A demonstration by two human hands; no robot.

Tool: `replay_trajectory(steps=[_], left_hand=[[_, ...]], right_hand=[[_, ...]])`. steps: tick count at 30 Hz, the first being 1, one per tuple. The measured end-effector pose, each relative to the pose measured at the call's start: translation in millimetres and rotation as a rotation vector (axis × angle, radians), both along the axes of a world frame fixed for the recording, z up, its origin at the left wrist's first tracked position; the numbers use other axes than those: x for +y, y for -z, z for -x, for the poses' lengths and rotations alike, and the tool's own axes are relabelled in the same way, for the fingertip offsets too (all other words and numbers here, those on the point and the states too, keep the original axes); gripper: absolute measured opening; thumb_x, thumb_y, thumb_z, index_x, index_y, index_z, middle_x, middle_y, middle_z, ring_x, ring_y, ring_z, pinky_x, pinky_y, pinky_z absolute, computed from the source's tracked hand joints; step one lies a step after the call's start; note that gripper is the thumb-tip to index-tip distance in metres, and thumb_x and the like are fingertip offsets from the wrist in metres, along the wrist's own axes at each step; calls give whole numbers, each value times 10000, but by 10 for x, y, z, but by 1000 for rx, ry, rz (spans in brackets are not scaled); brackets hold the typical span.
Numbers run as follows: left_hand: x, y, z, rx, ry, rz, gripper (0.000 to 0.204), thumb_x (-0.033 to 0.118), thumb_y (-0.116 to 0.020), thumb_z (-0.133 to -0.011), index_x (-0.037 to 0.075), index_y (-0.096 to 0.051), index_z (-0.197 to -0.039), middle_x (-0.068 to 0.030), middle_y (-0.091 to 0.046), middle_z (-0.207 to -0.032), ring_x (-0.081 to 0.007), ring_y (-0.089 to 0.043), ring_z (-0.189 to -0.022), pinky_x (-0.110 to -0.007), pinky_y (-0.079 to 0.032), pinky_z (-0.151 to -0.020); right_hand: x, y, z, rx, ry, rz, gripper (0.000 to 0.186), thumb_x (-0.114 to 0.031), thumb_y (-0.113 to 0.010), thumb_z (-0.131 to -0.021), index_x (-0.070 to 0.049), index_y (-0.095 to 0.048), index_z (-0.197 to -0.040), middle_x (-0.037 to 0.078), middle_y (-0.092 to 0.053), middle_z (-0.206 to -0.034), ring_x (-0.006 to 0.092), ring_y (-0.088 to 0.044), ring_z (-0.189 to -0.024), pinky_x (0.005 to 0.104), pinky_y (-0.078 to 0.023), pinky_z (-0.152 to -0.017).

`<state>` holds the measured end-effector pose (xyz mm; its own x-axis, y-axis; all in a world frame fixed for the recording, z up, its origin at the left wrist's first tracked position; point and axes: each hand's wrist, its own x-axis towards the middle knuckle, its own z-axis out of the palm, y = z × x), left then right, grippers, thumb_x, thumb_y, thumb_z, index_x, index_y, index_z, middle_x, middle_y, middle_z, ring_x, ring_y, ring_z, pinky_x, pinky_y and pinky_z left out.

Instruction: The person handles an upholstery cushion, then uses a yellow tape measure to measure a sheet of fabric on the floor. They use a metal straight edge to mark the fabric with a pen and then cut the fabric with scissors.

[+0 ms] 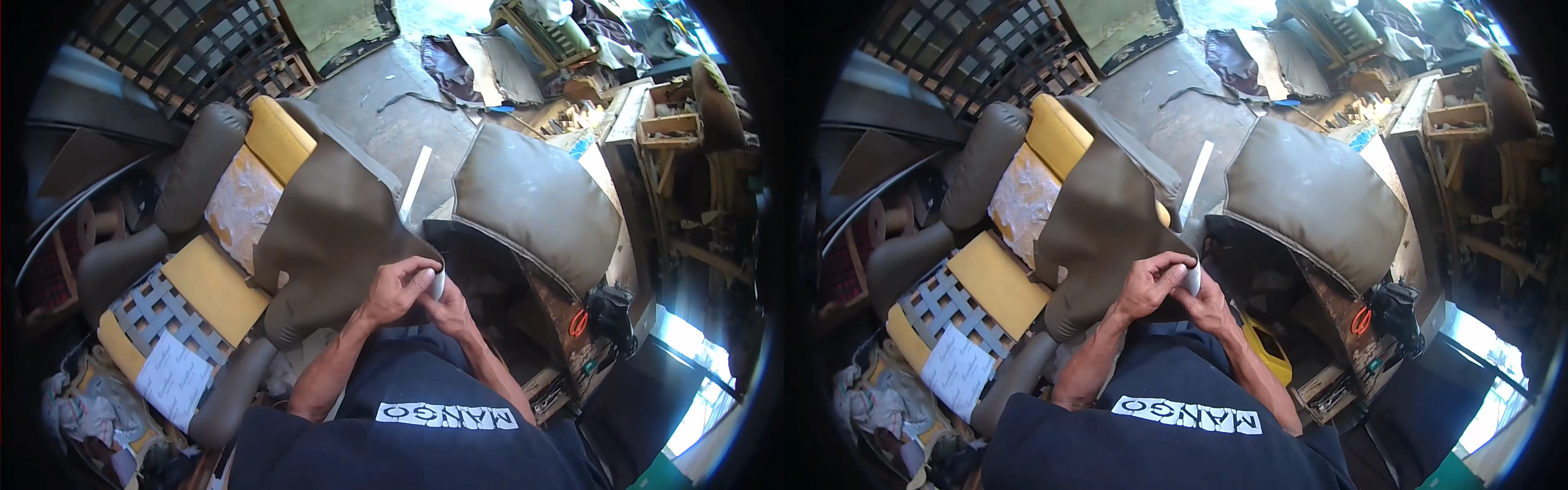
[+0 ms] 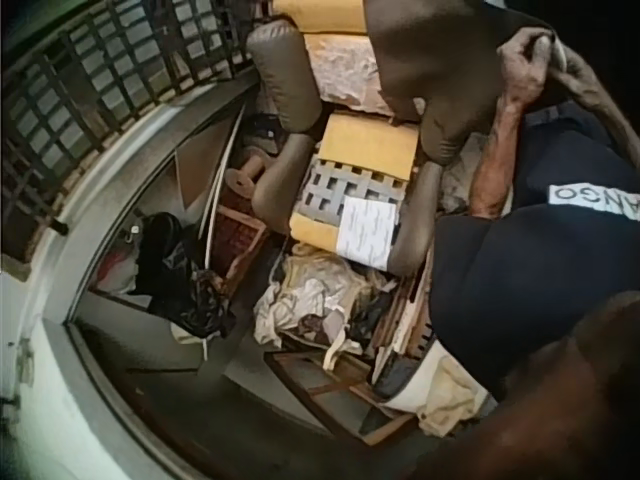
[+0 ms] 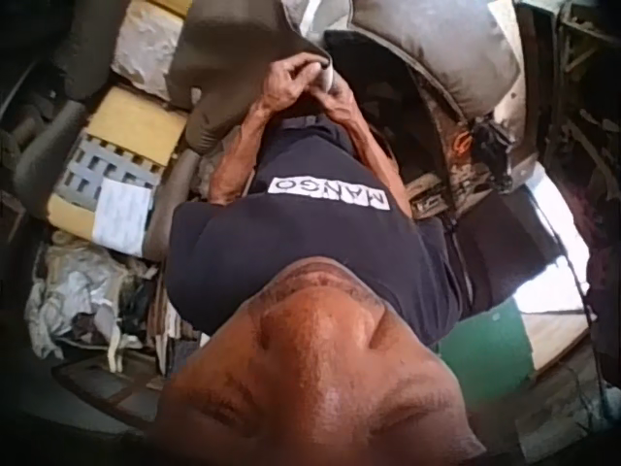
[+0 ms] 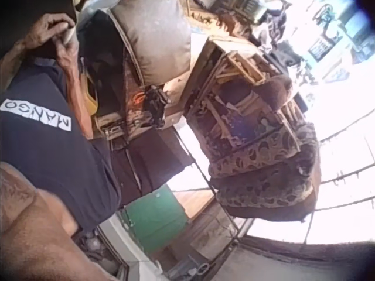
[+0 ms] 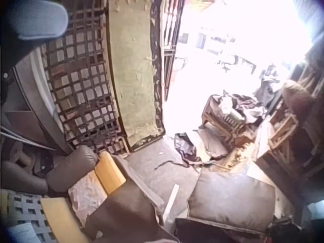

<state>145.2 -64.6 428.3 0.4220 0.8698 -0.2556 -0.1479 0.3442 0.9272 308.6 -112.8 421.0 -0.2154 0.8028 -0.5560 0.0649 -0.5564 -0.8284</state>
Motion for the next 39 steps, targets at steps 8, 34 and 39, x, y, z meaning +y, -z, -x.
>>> replay_trajectory(steps=[8,34,39], left_hand=[[577,-209,-351,37,1150,-491,631,504,-758,-784,66,-639,-1222,-109,-715,-1058,-288,-640,-1081,-540,-231,-1163],[-907,677,-3535,42,1329,-587,162,164,-671,-891,105,-705,-1038,-129,-695,-976,-307,-660,-918,-454,-460,-910],[-675,-220,-3502,124,1005,-870,121,163,-615,-891,75,-610,-974,-140,-615,-850,-370,-646,-763,-477,-502,-628]], right_hand=[[-608,-837,-557,52,162,100,235,-155,-690,-927,-31,-698,-1128,-19,-672,-899,44,-560,-805,238,-461,-700],[-3634,-2454,-3667,-837,907,-654,404,-252,-775,-784,33,-624,-1028,183,-629,-959,214,-634,-832,353,-504,-731],[-2753,-2139,-4042,-1774,535,-223,701,-56,-723,-781,-23,-460,-1430,195,-515,-1354,297,-458,-1315,412,-345,-1112]])
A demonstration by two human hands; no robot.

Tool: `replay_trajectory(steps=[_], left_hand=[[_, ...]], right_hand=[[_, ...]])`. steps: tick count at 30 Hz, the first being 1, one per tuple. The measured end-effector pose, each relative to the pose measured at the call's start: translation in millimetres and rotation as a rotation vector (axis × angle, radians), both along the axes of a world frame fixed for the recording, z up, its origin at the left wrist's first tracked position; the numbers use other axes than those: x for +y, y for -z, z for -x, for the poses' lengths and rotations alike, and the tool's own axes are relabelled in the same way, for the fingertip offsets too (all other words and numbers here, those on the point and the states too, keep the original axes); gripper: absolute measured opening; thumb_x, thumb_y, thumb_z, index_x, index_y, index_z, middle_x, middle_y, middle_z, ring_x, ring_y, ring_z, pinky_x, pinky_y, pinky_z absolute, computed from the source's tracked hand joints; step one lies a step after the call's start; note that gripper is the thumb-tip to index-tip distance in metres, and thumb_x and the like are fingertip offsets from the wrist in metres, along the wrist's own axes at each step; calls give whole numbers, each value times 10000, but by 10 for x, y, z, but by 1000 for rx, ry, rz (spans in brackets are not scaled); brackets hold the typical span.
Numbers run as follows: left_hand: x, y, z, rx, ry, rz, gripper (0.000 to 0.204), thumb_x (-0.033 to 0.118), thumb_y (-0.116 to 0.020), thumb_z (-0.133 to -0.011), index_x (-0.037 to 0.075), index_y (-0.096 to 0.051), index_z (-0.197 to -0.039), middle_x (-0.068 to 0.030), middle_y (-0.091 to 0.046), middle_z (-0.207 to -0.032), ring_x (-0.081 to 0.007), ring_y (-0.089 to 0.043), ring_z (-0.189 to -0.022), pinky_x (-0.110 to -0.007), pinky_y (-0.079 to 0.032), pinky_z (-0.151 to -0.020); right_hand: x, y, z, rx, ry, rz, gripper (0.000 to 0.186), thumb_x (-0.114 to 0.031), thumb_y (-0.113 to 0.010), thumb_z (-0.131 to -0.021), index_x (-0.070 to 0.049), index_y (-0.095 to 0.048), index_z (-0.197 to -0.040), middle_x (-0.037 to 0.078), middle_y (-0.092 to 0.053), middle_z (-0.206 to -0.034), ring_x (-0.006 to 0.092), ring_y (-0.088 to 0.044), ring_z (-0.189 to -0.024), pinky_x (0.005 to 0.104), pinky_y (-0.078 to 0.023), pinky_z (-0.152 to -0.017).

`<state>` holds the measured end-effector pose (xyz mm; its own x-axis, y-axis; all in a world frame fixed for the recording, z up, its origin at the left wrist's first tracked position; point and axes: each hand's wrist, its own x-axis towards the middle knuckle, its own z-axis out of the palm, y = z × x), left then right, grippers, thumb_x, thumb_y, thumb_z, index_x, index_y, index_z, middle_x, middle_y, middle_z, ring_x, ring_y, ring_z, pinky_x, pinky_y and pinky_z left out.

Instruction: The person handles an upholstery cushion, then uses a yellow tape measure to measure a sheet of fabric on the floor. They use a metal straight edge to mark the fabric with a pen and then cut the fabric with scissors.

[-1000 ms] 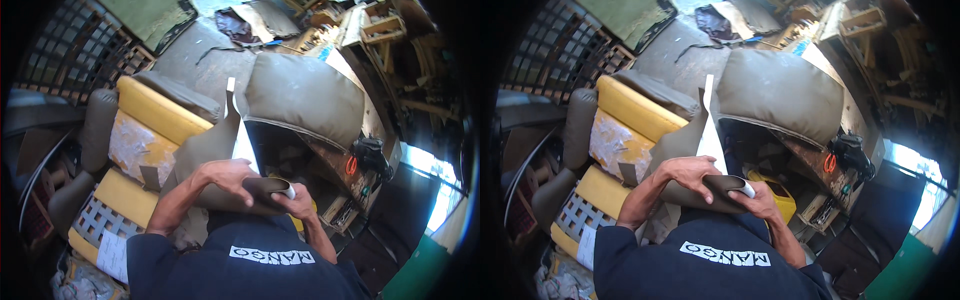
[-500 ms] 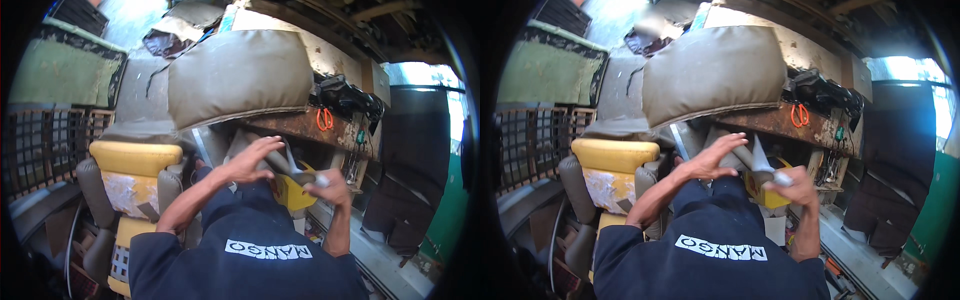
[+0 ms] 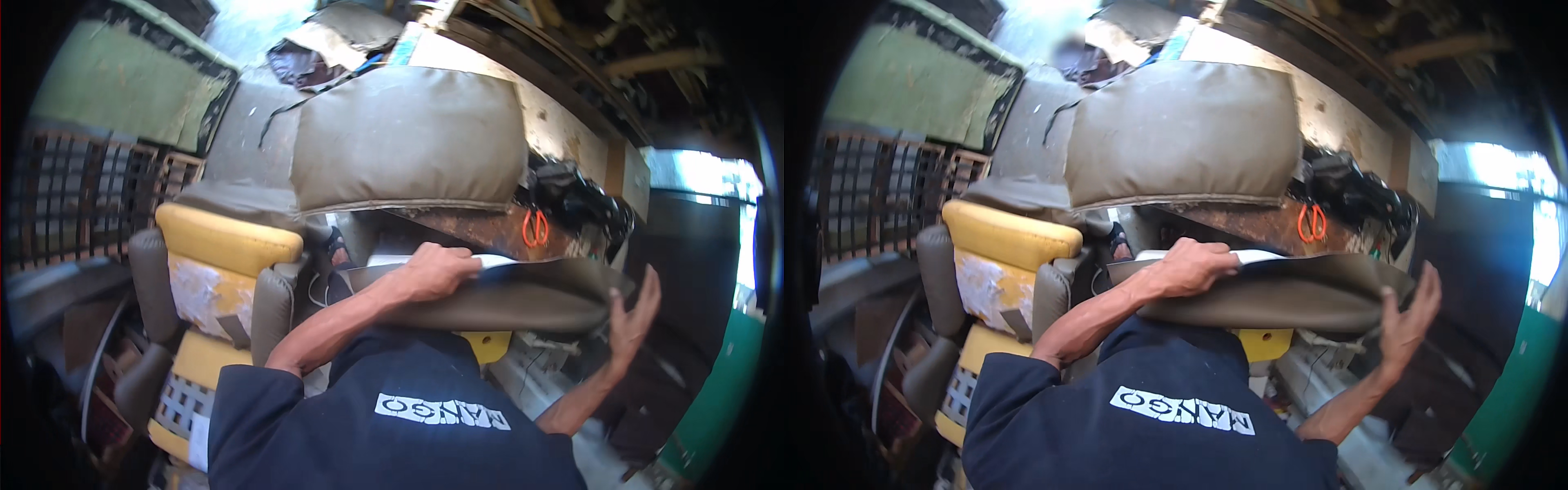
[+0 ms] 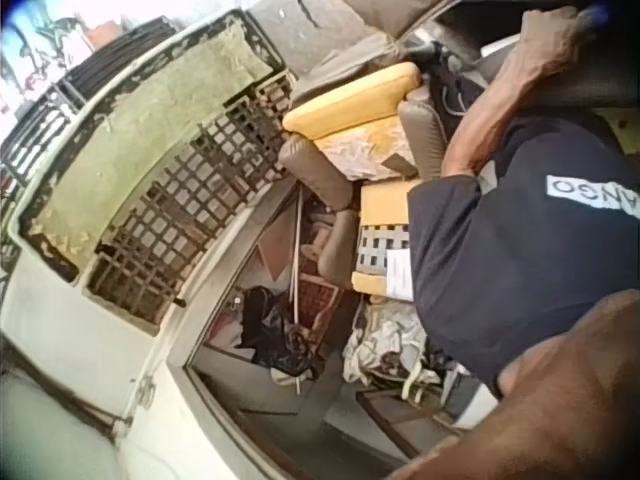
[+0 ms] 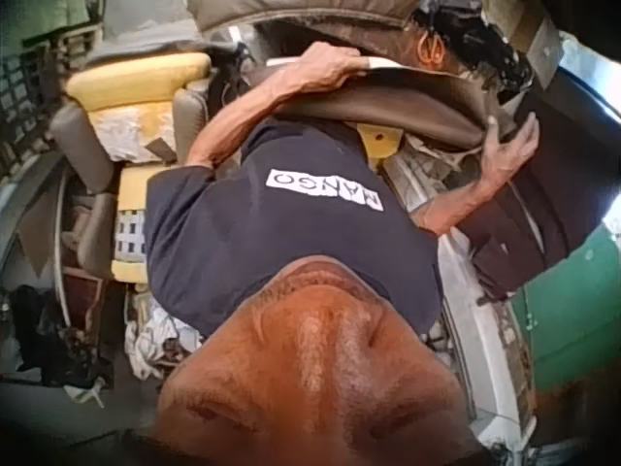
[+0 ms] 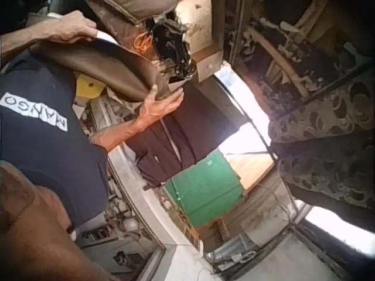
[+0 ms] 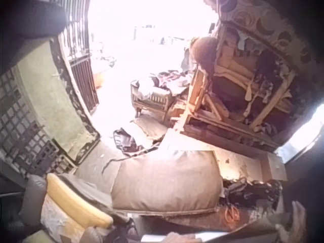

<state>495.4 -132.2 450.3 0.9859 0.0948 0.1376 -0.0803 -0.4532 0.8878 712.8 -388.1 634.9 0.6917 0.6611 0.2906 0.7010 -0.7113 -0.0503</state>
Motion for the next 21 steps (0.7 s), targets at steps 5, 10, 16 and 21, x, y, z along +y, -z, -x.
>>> replay_trajectory(steps=[5,10,16,21], left_hand=[[374,-61,210,114,-69,-199,142,167,-629,-839,109,-629,-969,-135,-673,-901,-361,-677,-719,-483,-519,-598],[711,621,1073,231,-107,222,284,228,-668,-854,99,-693,-1106,-182,-694,-884,-374,-666,-812,-457,-514,-683],[863,1564,2311,401,-513,502,308,148,-714,-886,41,-651,-1167,-88,-686,-892,-140,-629,-834,-306,-497,-783],[877,2138,2541,26,-745,1312,571,430,-616,-963,54,-486,-1373,-103,-612,-1225,-188,-589,-1103,-315,-430,-988]], right_hand=[[1756,1275,894,1021,-658,117,714,-174,-845,-718,-33,-547,-1351,152,-678,-1115,295,-617,-1115,378,-476,-956],[2379,1919,1295,1327,-896,326,492,-152,-751,-832,-23,-586,-1277,182,-685,-1048,347,-664,-905,407,-516,-803],[2886,2344,1557,1319,-887,556,208,-194,-680,-901,-5,-711,-981,165,-692,-852,319,-673,-777,396,-518,-713],[3171,2512,1973,1415,-789,426,192,-174,-667,-923,10,-695,-974,137,-682,-823,229,-660,-762,332,-507,-732]])
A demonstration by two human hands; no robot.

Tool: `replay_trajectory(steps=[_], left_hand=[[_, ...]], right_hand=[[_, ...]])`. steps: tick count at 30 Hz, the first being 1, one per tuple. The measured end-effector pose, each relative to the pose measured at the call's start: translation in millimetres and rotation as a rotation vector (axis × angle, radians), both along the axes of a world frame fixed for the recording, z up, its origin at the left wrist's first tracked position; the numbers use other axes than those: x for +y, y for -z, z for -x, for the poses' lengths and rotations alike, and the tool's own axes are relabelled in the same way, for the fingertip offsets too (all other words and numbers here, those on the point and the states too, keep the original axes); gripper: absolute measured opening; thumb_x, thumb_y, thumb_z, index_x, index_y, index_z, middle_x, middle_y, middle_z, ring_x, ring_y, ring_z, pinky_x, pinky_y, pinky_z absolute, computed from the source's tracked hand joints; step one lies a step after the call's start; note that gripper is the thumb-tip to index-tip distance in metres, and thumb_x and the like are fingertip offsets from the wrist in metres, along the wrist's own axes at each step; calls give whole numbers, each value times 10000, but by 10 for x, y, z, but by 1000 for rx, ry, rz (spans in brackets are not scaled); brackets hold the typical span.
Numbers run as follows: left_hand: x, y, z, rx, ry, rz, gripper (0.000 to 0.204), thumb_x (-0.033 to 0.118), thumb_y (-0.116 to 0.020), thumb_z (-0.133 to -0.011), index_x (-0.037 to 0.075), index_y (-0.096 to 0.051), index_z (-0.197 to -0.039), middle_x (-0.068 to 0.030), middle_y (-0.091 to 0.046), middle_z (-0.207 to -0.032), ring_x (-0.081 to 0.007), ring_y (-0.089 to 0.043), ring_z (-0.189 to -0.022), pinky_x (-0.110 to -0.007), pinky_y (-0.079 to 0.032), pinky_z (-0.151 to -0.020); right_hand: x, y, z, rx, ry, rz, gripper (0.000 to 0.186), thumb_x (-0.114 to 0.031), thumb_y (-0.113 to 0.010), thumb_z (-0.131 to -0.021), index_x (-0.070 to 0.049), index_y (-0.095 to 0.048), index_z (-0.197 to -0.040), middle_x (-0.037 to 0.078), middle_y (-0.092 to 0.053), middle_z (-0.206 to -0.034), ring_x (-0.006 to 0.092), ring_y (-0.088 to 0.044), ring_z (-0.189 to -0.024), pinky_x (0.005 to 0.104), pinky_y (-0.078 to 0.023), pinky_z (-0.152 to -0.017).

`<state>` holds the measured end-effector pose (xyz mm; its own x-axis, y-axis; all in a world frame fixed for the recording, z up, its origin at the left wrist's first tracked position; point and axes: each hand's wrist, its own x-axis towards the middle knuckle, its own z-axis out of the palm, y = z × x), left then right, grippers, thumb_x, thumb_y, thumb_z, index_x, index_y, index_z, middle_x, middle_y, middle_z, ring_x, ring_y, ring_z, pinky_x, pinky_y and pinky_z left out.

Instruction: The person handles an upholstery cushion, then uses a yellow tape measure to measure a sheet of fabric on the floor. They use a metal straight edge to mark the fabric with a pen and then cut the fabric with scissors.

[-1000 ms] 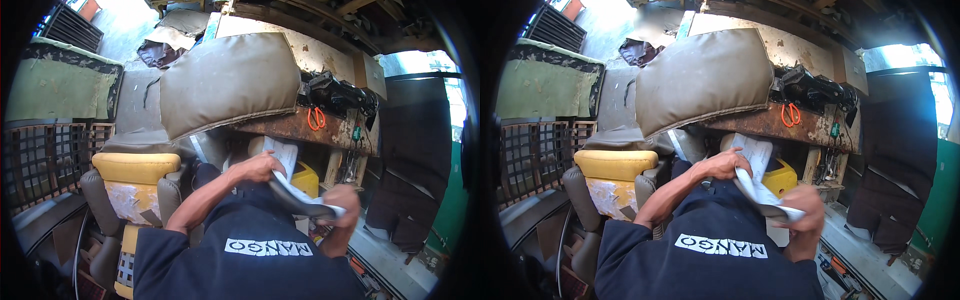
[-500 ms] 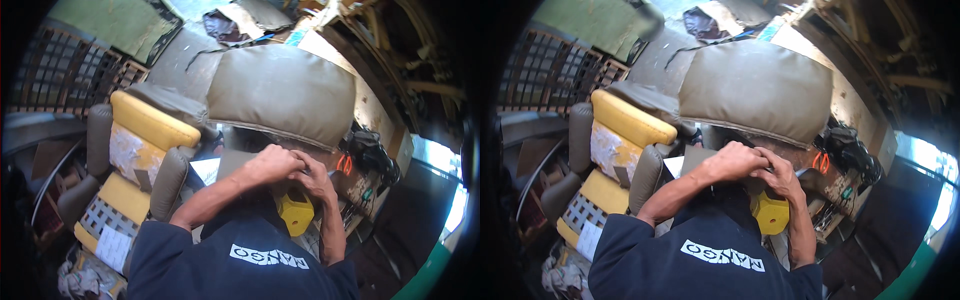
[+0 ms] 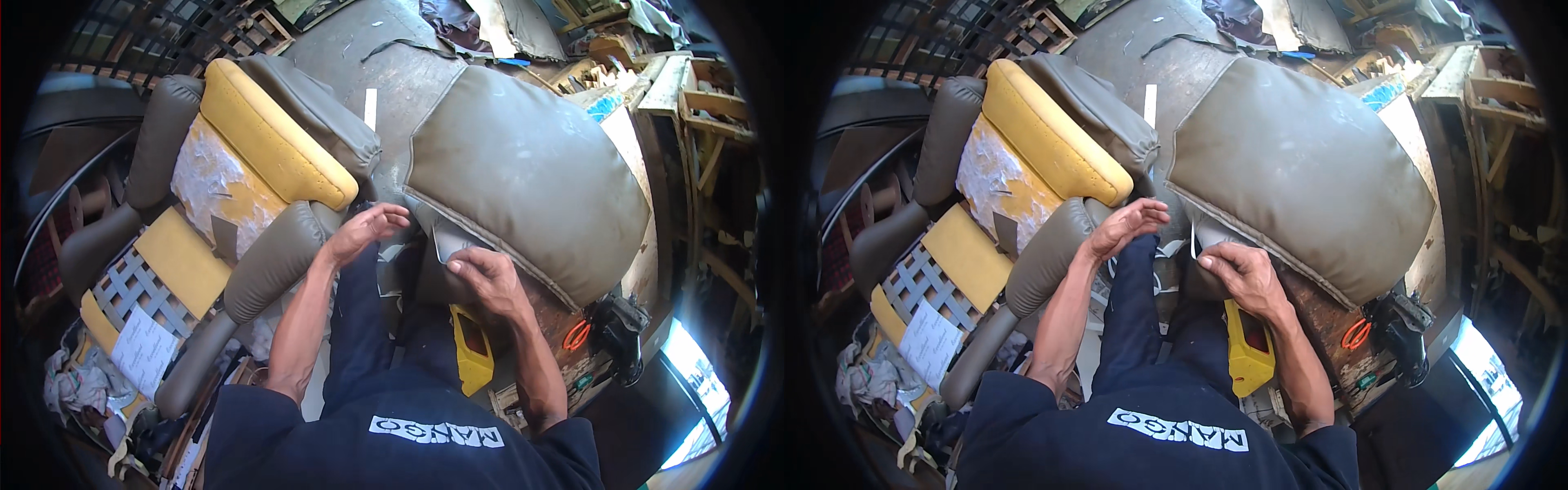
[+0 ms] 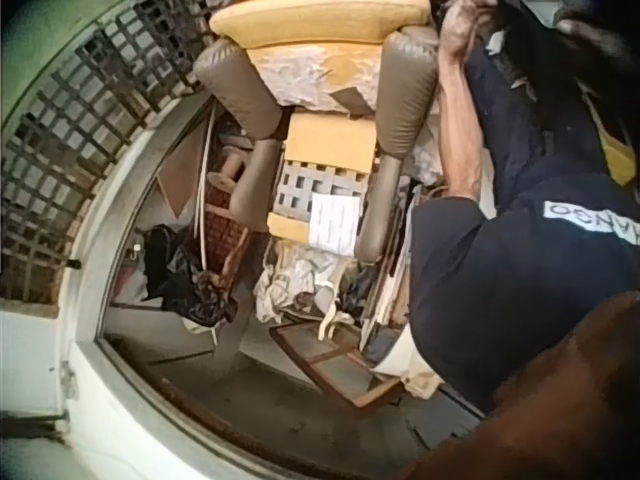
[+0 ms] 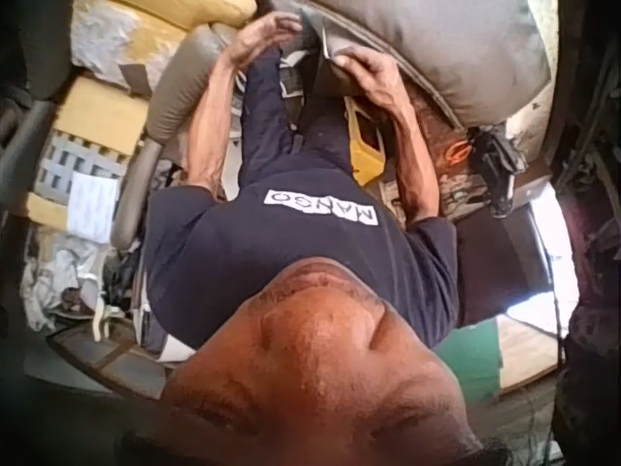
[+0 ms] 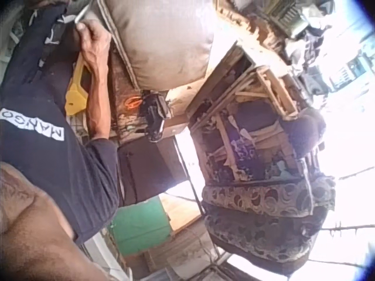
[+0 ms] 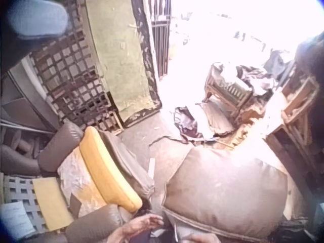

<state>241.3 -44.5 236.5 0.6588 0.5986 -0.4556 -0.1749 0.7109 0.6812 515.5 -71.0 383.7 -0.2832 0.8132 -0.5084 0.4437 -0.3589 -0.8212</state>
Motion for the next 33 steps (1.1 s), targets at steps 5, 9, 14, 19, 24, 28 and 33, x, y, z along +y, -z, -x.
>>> replay_trajectory(steps=[5,9,14,19,24,28,33], left_hand=[[-24,215,-162,36,17,161,826,610,-575,-925,65,-328,-1494,-150,-495,-1393,-228,-476,-1309,-386,-366,-1079],[-94,316,-254,-43,25,130,952,683,-570,-882,39,-278,-1518,-133,-480,-1385,-226,-452,-1308,-398,-351,-1079],[-110,415,-218,-29,-27,151,843,588,-618,-905,7,-378,-1467,-120,-571,-1259,-205,-512,-1216,-363,-386,-1050],[12,256,-92,-66,-379,299,317,204,-681,-945,14,-631,-1194,-66,-694,-1098,-137,-650,-980,-309,-503,-917],[258,336,-115,44,-382,273,309,173,-704,-922,7,-626,-1171,-72,-712,-988,-135,-683,-849,-287,-552,-803],[348,330,-231,62,-355,336,303,175,-715,-912,-3,-629,-1141,-86,-710,-990,-144,-687,-832,-286,-563,-773],[311,437,-302,-1,-389,401,475,192,-750,-886,-56,-554,-1241,-114,-695,-1035,-154,-685,-873,-283,-554,-814]], right_hand=[[150,176,171,13,150,54,187,-160,-661,-938,17,-698,-987,71,-679,-821,125,-604,-785,290,-490,-748],[164,140,257,149,111,208,199,-190,-670,-945,1,-715,-975,12,-657,-796,83,-568,-770,271,-476,-720],[119,155,286,249,66,315,218,-203,-677,-941,9,-713,-979,-2,-629,-751,72,-538,-717,266,-459,-658],[138,168,332,-198,256,53,244,-222,-712,-909,9,-707,-986,86,-673,-763,135,-610,-725,318,-501,-691],[118,371,287,-408,338,-129,264,-274,-711,-899,-11,-714,-921,171,-626,-685,228,-590,-589,344,-482,-613],[116,429,284,-482,350,-152,277,-295,-703,-897,-18,-716,-885,174,-586,-618,244,-559,-532,353,-467,-580],[149,382,269,-540,335,-53,288,-289,-709,-896,-2,-712,-918,146,-616,-652,129,-553,-611,321,-483,-636]])
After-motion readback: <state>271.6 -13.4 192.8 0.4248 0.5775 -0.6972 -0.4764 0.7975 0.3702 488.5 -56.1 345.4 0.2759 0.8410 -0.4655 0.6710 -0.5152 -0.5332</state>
